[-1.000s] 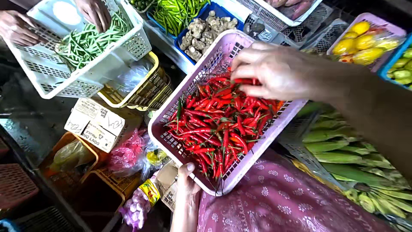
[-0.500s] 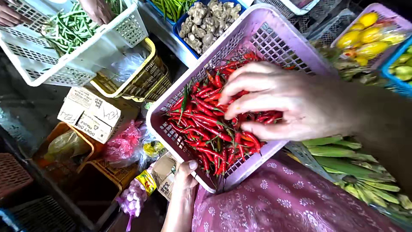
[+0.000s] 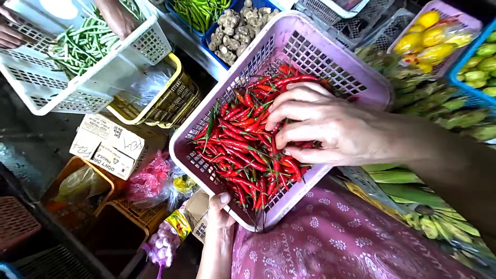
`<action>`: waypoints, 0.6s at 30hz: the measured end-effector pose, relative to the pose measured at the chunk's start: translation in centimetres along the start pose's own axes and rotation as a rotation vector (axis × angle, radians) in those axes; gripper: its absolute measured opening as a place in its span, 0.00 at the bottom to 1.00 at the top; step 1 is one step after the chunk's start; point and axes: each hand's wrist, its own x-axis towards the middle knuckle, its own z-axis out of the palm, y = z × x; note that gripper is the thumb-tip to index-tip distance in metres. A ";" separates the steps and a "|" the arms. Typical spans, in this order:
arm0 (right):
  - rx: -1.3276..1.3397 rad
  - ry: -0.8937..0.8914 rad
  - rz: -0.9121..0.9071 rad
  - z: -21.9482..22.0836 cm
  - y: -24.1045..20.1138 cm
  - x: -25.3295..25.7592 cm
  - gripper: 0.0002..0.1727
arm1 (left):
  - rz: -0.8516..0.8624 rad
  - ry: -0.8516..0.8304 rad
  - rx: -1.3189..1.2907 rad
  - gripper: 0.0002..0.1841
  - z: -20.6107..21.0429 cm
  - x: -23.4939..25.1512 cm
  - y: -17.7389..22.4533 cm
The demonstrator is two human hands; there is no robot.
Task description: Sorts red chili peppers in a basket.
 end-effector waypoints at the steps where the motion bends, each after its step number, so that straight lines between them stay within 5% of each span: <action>1: 0.058 0.065 -0.001 -0.5 -0.2 0.1 0.08 | 0.008 0.022 -0.002 0.12 0.0 0.0 0.0; 6: 0.254 0.298 0.104 -5.9 -1.7 -2.1 0.07 | 0.049 0.027 -0.038 0.13 0.2 0.5 0.2; 12: -0.252 -0.161 0.386 -6.5 -0.7 -7.1 0.18 | 0.068 0.130 0.012 0.14 -0.9 0.6 0.8; 16: -0.200 0.045 0.113 -1.8 -3.1 -1.4 0.17 | 0.068 0.125 -0.004 0.14 0.0 0.7 0.4; 18: -0.145 -0.066 -0.050 2.2 -4.5 1.5 0.15 | 0.047 0.122 0.011 0.14 0.6 0.9 0.0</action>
